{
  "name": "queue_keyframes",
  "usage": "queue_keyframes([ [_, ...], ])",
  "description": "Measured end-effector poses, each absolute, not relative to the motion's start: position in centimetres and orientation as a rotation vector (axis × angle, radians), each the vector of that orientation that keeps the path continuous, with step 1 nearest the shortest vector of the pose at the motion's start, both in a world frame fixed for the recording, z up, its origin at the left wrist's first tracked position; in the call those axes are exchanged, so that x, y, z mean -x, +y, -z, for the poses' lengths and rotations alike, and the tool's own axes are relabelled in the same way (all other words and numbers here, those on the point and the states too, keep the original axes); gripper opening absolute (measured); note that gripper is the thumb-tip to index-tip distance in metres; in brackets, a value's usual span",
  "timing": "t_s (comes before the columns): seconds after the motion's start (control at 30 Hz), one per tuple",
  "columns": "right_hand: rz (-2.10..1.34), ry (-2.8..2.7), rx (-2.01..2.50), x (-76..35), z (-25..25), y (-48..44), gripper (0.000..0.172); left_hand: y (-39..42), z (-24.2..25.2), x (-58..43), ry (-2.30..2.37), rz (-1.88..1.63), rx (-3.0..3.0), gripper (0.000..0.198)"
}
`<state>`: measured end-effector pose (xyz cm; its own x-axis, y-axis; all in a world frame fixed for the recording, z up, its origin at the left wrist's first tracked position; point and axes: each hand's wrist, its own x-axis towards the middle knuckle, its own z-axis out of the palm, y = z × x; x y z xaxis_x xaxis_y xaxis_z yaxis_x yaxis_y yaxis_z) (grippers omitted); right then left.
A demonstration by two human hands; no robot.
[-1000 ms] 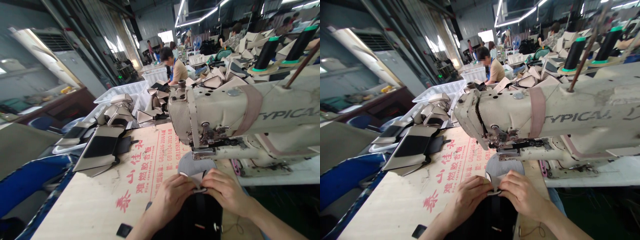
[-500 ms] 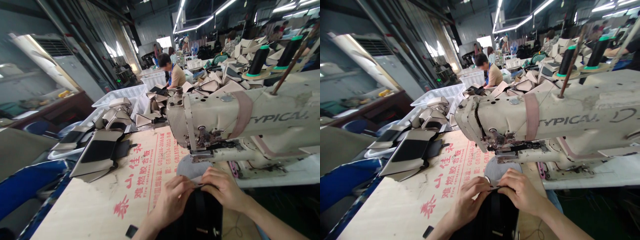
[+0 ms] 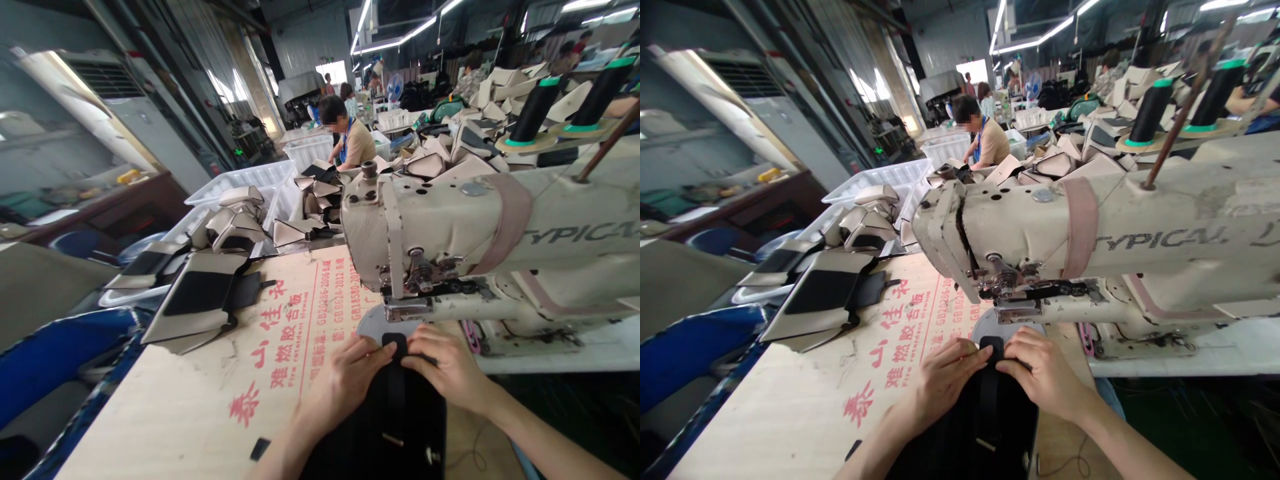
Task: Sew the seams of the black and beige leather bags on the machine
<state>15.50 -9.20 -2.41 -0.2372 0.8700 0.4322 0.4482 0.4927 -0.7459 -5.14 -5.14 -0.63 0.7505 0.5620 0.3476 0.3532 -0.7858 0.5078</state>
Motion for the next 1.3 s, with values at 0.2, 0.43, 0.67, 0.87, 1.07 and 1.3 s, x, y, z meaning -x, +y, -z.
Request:
queue_keyframes([
  [0.2,-0.505,-1.845,1.134,-15.1,3.0,-9.2,0.011,-4.6,-0.6,4.5,0.759,-0.593,-2.574,0.019],
  [0.43,-0.447,-1.854,1.146,-15.1,3.2,-8.8,0.01,-3.6,-1.3,4.3,0.782,-0.458,-2.526,0.015],
  [0.67,-0.619,-1.848,1.192,-15.8,2.1,-7.8,0.015,-3.3,-1.4,4.2,0.78,-0.44,-2.506,0.014],
  [0.87,-0.591,-2.196,1.139,-16.0,0.7,-6.9,0.012,-2.8,-1.2,4.0,0.8,-0.454,-2.434,0.015],
  [1.07,-0.478,-2.053,1.173,-15.3,2.0,-7.5,0.012,-3.0,-1.4,4.7,0.906,-0.499,-2.228,0.029],
  [1.3,-0.489,-2.027,1.179,-15.6,2.1,-7.8,0.014,-3.4,-2.2,4.2,0.834,-0.489,-2.393,0.017],
])
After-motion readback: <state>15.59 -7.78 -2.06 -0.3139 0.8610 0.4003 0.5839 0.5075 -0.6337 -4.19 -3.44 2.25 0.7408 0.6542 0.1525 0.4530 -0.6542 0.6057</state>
